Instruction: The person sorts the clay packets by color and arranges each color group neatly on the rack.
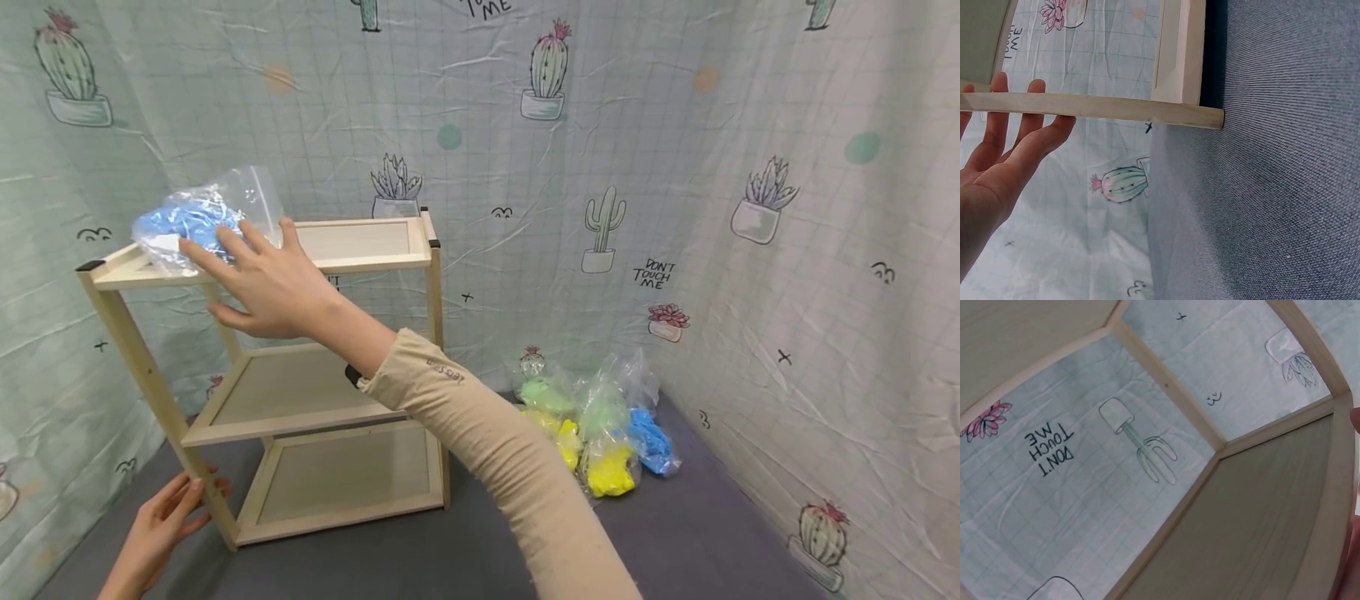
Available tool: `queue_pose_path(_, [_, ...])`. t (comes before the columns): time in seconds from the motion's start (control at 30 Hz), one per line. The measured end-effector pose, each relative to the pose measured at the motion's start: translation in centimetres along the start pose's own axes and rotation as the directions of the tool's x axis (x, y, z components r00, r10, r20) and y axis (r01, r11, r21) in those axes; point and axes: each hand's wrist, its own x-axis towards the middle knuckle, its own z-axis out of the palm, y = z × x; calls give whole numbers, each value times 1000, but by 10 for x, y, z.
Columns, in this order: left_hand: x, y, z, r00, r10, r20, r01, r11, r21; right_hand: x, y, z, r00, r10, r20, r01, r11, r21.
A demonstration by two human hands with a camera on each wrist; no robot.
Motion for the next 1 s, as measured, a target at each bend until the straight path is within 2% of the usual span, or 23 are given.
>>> queue_pose_path(0.1, [1,-3,0,1000,6,-22,-6,1000,11,-4,1,0,1000,6,-14,-6,1000,11])
queue_pose_path(0.23, [1,-4,0,999,12,-30,-11,1000,20,-14,3,-1,997,-2,-76,2,1000,6])
queue_pose_path(0.37, [2,-6,-3,1000,16,11,-15,1000,-19,-30,10,0,985,-29,-169,31,999,7])
queue_pose_path(0.5, [1,-5,-5,998,43,53,-40,998,-55,-55,22,1,965,-63,-256,82,994,67])
queue_pose_path(0.6, [1,-2,-3,998,57,39,-55,997,-48,-77,31,5,944,-86,-318,125,987,104])
queue_pose_path(0.7, [0,2,0,999,49,6,-49,999,-23,-99,40,11,925,-102,-366,146,984,97])
queue_pose_path(0.8, [1,-2,-1,999,41,-3,-41,999,-23,-120,49,19,901,-115,-418,160,984,75])
queue_pose_path(0.93, [3,-7,-4,998,48,31,-47,998,-42,-148,59,31,882,-119,-456,169,983,69])
queue_pose_path(1.0, [3,-7,-4,998,53,40,-51,998,-46,-162,63,38,881,-109,-460,168,982,89])
